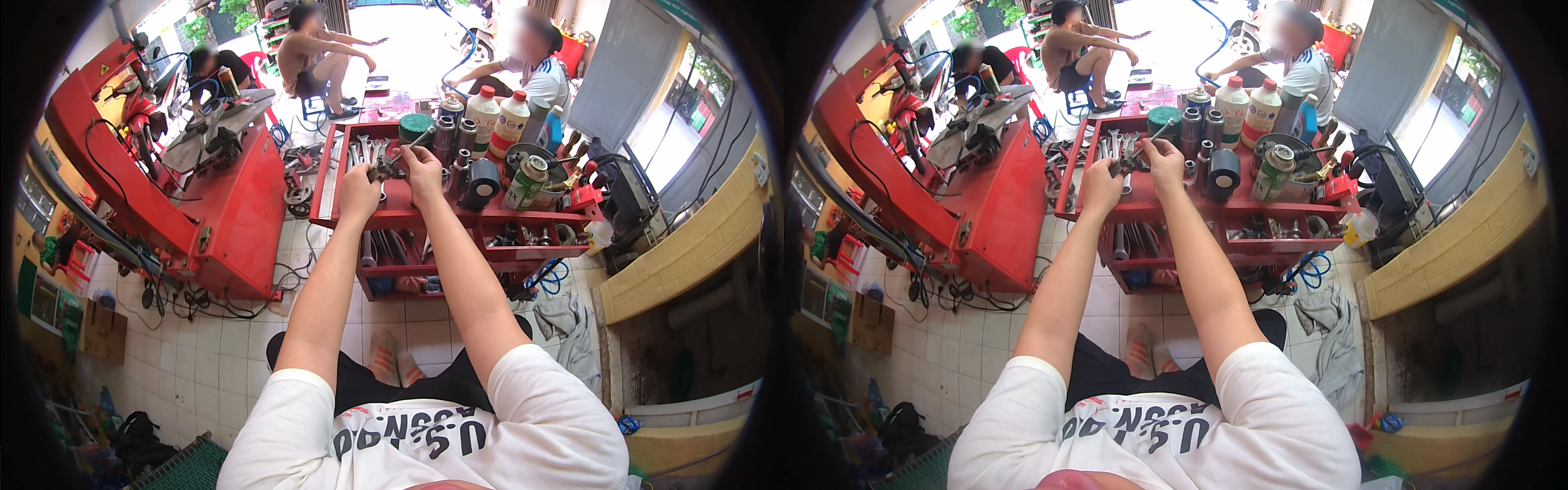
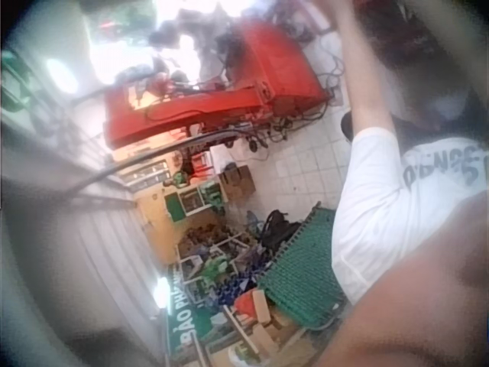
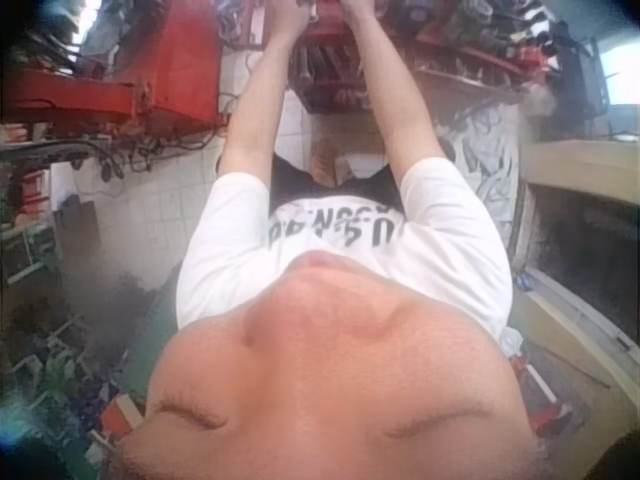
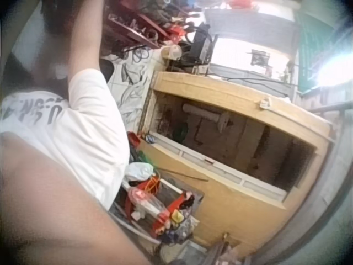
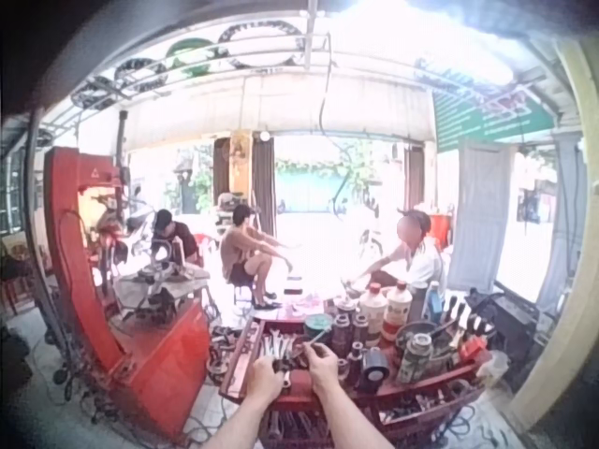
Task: The person sits at a red tool cart in a workshop, handling various mechanical components and tools. They pick up a metal part, inspect it, and use a wrench to tighten or loosen a bolt. The person also handles a black cylindrical object and other small metal pieces, occasionally placing them back on the cart.
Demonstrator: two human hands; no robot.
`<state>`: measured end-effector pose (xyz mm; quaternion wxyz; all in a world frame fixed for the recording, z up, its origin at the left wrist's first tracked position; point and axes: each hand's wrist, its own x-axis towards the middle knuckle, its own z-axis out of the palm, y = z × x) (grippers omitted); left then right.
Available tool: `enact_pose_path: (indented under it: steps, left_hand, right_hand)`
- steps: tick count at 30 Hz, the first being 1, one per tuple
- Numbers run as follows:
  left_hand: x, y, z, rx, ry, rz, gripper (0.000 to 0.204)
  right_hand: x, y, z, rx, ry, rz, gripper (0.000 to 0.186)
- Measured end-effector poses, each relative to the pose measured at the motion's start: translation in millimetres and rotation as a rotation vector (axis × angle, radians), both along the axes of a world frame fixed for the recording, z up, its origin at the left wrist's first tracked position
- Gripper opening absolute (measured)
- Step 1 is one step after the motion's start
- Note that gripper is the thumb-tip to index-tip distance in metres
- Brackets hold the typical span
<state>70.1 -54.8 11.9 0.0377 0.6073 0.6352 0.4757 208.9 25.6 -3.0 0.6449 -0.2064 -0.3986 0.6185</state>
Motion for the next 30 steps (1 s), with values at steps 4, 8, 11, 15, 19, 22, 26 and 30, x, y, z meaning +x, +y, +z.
enact_pose_path:
  steps: [4, 8, 11, 15, 19, 22, 26, 30]
  left_hand:
    - [-0.9, 1.8, -0.4, -0.003, -0.032, 0.004, 0.024]
    - [1.1, 3.2, -0.1, -0.021, -0.012, 0.012, 0.032]
    - [-1.0, 2.5, -2.1, -0.015, -0.016, 0.018, 0.031]
    - [-5.3, 5.6, -4.4, -0.002, 0.033, 0.016, 0.030]
    - [4.3, 3.3, -0.7, 0.005, -0.031, -0.007, 0.019]
    - [-4.9, 5.0, -3.7, -0.019, -0.028, 0.017, 0.025]
    - [-4.3, 7.2, -3.8, 0.001, -0.058, 0.048, 0.031]
    - [3.9, -0.7, 7.4, -0.076, -0.188, 0.054, 0.038]
  right_hand:
    - [-1.2, -0.5, 1.8, 0.026, 0.031, 0.044, 0.021]
    - [1.5, 1.3, 0.5, 0.054, 0.000, 0.091, 0.026]
    - [-0.8, -1.9, 2.3, 0.069, -0.001, 0.133, 0.028]
    - [-5.9, 0.5, 0.7, 0.046, 0.023, 0.114, 0.028]
    - [0.4, 6.8, -9.0, 0.064, -0.156, 0.063, 0.029]
    - [-3.2, 2.7, -6.2, 0.031, -0.221, 0.053, 0.020]
    - [-4.5, 2.4, -4.1, 0.095, -0.235, 0.041, 0.016]
    - [-3.4, -1.0, -2.7, 0.167, -0.180, 0.072, 0.018]
